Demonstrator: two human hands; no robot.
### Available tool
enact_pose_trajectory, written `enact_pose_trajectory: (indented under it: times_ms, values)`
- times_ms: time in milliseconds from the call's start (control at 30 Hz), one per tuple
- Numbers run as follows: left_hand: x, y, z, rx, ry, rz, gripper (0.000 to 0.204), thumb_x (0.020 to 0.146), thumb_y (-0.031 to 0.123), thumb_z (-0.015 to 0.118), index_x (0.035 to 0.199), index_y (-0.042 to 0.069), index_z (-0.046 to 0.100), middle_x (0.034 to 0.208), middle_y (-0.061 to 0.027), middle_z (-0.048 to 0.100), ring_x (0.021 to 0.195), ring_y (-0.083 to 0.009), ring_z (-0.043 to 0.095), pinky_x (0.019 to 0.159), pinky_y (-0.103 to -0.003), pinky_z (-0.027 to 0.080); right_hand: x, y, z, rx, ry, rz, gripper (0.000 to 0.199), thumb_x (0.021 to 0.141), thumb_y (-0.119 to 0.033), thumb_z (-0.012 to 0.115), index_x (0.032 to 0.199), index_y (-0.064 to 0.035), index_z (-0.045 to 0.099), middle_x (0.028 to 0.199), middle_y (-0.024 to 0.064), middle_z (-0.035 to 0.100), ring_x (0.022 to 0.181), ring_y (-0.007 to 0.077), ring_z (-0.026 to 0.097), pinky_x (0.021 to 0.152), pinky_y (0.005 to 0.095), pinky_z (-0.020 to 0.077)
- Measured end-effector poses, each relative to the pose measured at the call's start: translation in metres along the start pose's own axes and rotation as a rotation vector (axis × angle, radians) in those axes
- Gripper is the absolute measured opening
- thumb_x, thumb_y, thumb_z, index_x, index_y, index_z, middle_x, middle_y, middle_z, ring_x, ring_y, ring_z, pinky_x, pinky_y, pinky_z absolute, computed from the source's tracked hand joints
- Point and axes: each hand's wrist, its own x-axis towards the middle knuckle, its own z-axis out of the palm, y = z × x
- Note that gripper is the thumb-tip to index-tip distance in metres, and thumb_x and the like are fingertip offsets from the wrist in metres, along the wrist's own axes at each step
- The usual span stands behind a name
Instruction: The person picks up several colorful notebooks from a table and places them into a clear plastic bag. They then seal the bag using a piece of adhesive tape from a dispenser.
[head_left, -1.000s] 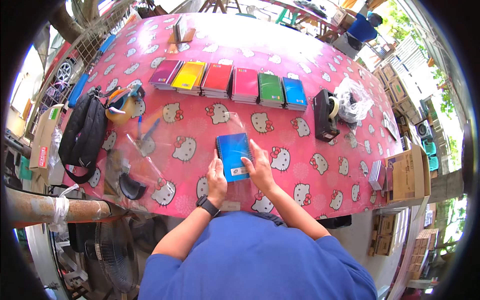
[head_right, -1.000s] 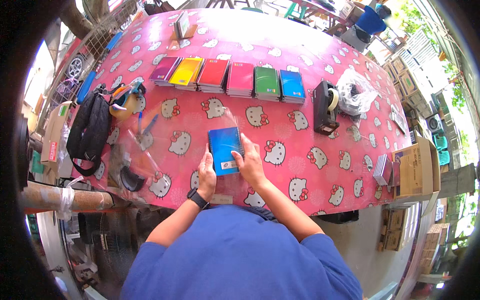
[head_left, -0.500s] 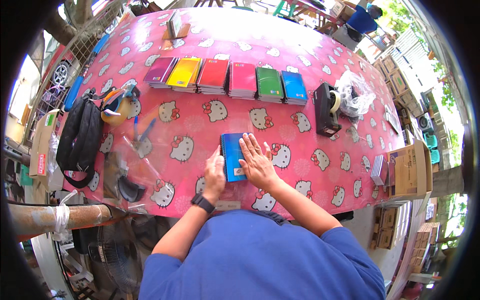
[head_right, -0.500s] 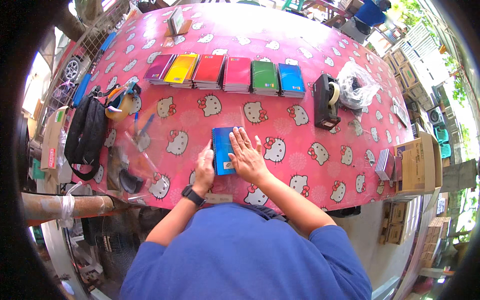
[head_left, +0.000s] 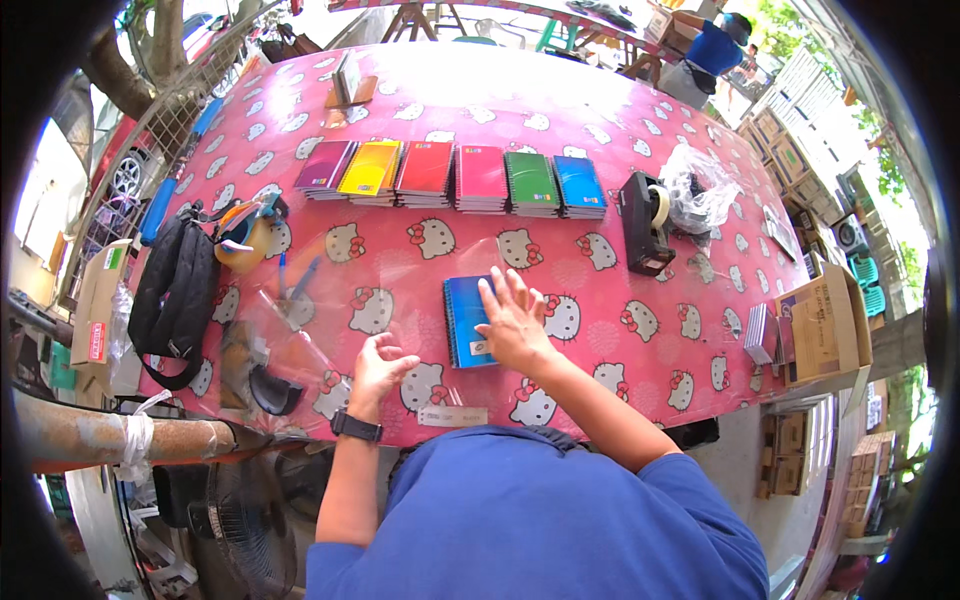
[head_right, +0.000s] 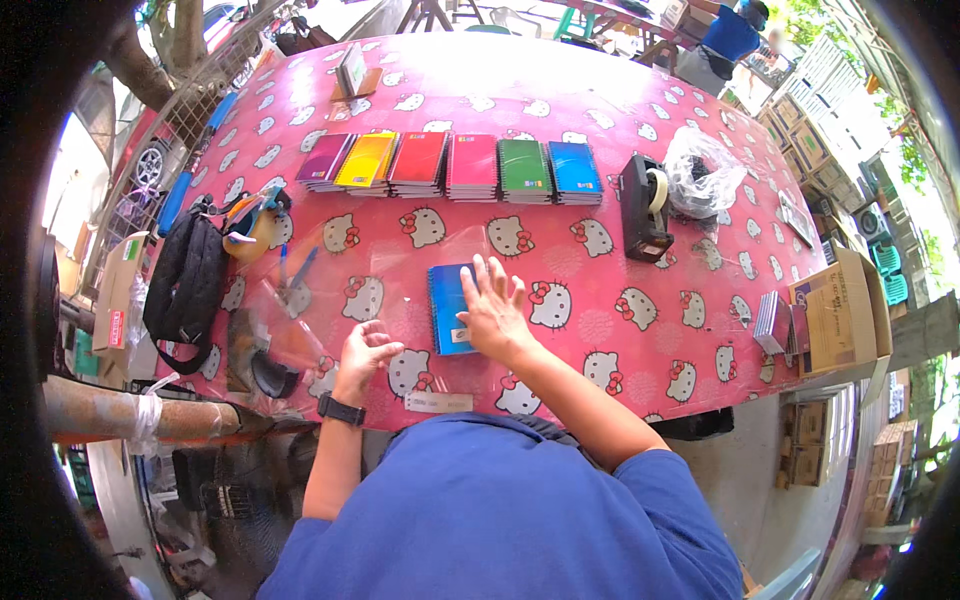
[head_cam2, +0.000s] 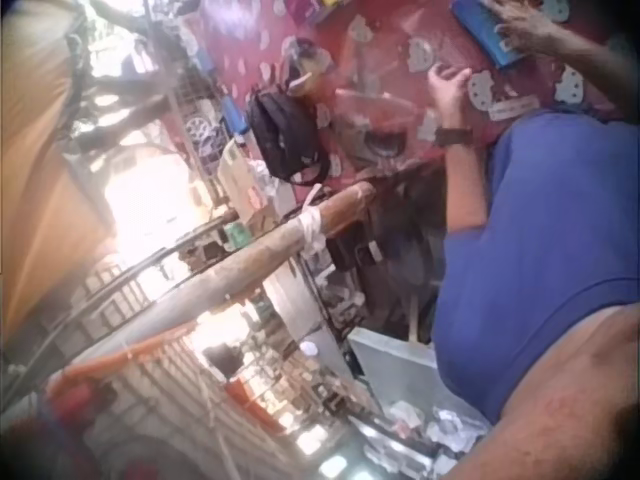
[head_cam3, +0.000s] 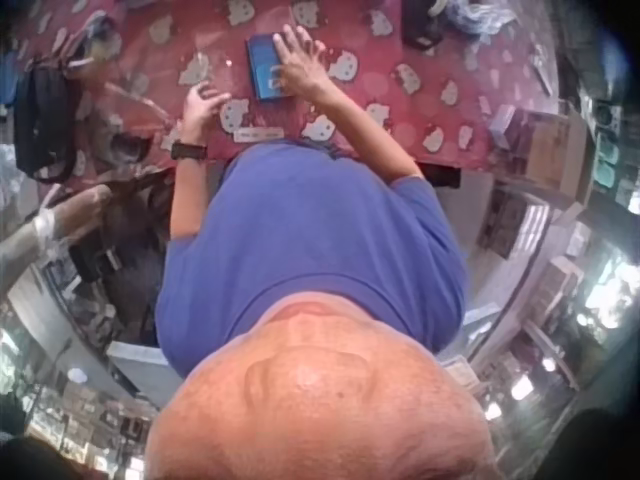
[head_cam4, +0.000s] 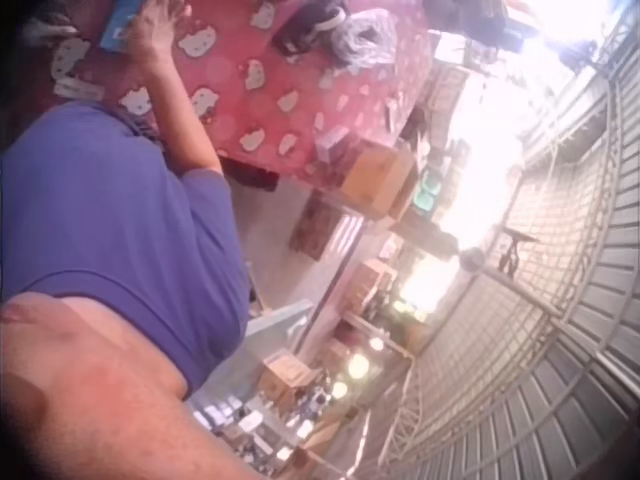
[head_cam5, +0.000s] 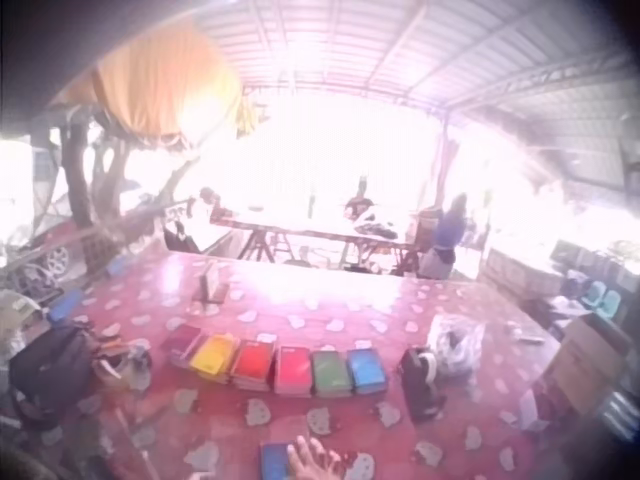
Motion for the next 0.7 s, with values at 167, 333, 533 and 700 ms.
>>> enact_pose_trajectory:
  times_ms: [167, 333, 533, 700]
  values:
    - [-0.036, 0.036, 0.053, 0.177, 0.077, 0.536, 0.040, 0.072, -0.002, 0.062, 0.112, 0.000, 0.059, 0.100, -0.0108, 0.063, 0.082, -0.0194, 0.061, 0.074, -0.030, 0.050, 0.021, 0.024, 0.000, 0.388, -0.039, -0.204, 0.036, 0.075, -0.023, 0.070, 0.103, -0.0024, 0.060, 0.113, 0.0155, 0.053, 0.106, 0.0305, 0.050, 0.084, 0.0365, 0.0419]
    - [-0.054, 0.049, 0.087, 0.666, 0.079, 0.972, 0.029, 0.075, 0.000, 0.056, 0.103, 0.003, 0.063, 0.100, -0.0130, 0.061, 0.088, -0.0301, 0.057, 0.080, -0.037, 0.048, 0.034, 0.007, -0.020, 0.648, -0.037, 0.021, 0.038, 0.076, -0.037, 0.070, 0.071, 0.0004, 0.067, 0.075, 0.0139, 0.061, 0.074, 0.0282, 0.061, 0.070, 0.0366, 0.0479]
    - [-0.021, 0.055, 0.051, 0.172, -0.153, 0.631, 0.032, 0.085, 0.011, 0.056, 0.115, 0.003, 0.057, 0.117, -0.0123, 0.057, 0.109, -0.0281, 0.053, 0.088, -0.036, 0.045, 0.043, 0.023, -0.003, 0.667, -0.096, 0.160, 0.025, 0.074, -0.025, 0.068, 0.077, -0.0005, 0.067, 0.077, 0.0159, 0.064, 0.075, 0.0274, 0.063, 0.071, 0.0361, 0.0483]
    - [0.018, 0.020, 0.052, 0.654, -0.052, 0.961, 0.049, 0.091, 0.025, 0.047, 0.136, 0.008, 0.039, 0.141, -0.0118, 0.036, 0.130, -0.0298, 0.033, 0.105, -0.042, 0.026, 0.043, 0.028, -0.019, 0.717, -0.274, -0.007, 0.022, 0.076, -0.020, 0.064, 0.091, -0.0037, 0.067, 0.091, 0.0137, 0.066, 0.087, 0.0266, 0.063, 0.072, 0.0347, 0.0486]
